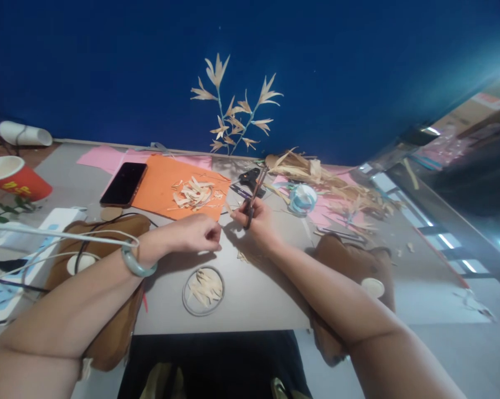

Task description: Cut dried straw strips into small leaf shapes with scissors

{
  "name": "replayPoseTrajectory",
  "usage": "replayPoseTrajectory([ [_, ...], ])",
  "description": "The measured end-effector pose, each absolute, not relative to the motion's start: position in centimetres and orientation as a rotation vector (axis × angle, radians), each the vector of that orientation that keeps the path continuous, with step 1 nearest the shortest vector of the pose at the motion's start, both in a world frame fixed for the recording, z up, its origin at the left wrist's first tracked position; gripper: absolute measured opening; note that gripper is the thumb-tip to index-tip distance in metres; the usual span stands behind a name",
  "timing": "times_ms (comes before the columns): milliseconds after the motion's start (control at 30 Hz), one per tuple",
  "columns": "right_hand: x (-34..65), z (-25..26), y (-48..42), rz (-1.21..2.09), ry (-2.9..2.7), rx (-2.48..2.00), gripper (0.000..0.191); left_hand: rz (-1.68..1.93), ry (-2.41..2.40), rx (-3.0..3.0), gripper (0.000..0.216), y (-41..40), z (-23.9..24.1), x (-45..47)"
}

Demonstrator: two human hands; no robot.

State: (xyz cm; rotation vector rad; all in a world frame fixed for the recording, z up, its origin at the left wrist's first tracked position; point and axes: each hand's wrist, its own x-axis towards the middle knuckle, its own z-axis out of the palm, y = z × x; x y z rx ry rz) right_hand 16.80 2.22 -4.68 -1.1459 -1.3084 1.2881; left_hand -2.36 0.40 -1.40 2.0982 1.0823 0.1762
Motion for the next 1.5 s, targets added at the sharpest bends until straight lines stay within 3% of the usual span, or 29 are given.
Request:
replayPoseTrajectory([
  [100,16.7,-4.3,1.9,1.292,-1.287,-1.136,0.033,0.485,1.279,1.912,0.018,1.1,-1.7,-2.3],
  [267,16.4,-3.9,1.5,1.325,-1.320,-1.123,0.031,0.810,1.209,1.629,0.023,1.2,-1.7,-1.7],
  [733,16.3,-3.1,0.7,1.345,-1.405,-1.092,0.033,0.982,1.105,1.172,0.018,0.7,-1.9,-1.0],
  [1067,17.3,-1.7,1.1,1.409,-1.890,-1.219,0.040,1.172,1.081,1.050,0.024,1.2,-0.1,-1.9],
  [1500,17.0,-2.5,0.6,1.643,-1.767,-1.226,0.041,1.147,1.100,1.072,0.018,1.1,-0.1,-1.9],
])
